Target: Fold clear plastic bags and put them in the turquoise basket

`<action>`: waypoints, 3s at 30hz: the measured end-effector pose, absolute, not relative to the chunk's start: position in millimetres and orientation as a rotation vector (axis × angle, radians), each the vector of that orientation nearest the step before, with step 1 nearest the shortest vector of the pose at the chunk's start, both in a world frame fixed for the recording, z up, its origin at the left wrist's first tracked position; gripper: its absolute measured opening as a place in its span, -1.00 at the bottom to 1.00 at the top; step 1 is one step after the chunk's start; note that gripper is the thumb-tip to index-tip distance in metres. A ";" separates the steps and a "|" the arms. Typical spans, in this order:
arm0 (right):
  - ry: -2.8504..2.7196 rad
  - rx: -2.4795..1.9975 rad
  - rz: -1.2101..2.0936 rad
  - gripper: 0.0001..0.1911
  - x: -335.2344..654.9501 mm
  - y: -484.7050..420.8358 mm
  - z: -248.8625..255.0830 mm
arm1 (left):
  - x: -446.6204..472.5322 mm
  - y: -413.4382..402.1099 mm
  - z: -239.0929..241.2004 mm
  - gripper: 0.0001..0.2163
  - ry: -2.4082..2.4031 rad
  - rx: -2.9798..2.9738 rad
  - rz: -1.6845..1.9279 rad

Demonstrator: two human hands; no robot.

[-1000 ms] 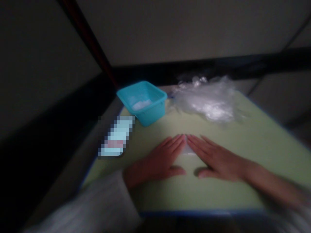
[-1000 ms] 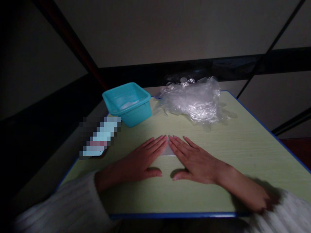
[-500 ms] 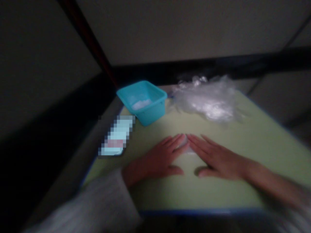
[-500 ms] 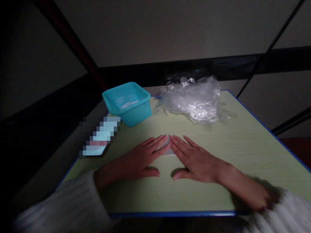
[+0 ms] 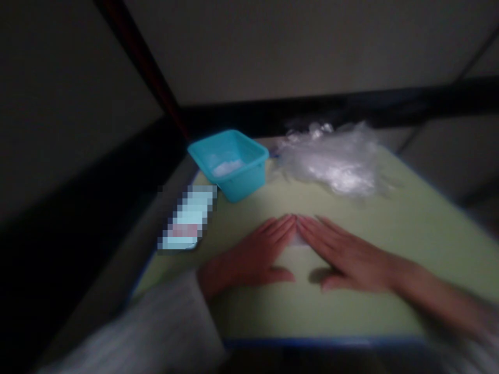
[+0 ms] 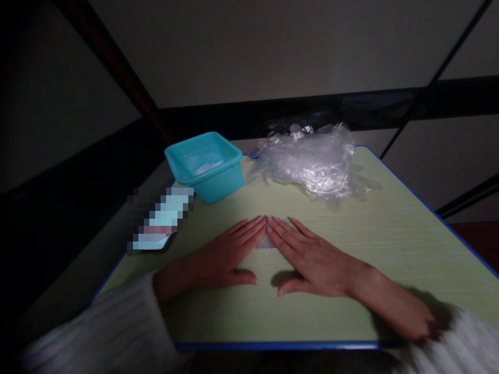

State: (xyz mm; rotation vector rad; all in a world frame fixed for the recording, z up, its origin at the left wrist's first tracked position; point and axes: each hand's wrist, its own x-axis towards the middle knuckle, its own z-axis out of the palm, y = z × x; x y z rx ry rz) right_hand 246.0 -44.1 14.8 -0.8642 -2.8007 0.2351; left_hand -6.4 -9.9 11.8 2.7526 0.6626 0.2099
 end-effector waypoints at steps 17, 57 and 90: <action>-2.851 -0.821 0.302 -0.13 250.2 -42.1 9.5 | -7.1 -9.5 12.5 -0.16 0.671 2.749 0.156; -2.806 -0.874 0.159 -0.34 243.2 -46.8 12.4 | -6.3 -9.7 13.7 -0.17 0.662 2.761 0.145; -2.754 -0.888 0.529 -0.15 271.2 -21.1 20.8 | -6.8 -10.2 12.7 -0.09 0.710 2.650 0.213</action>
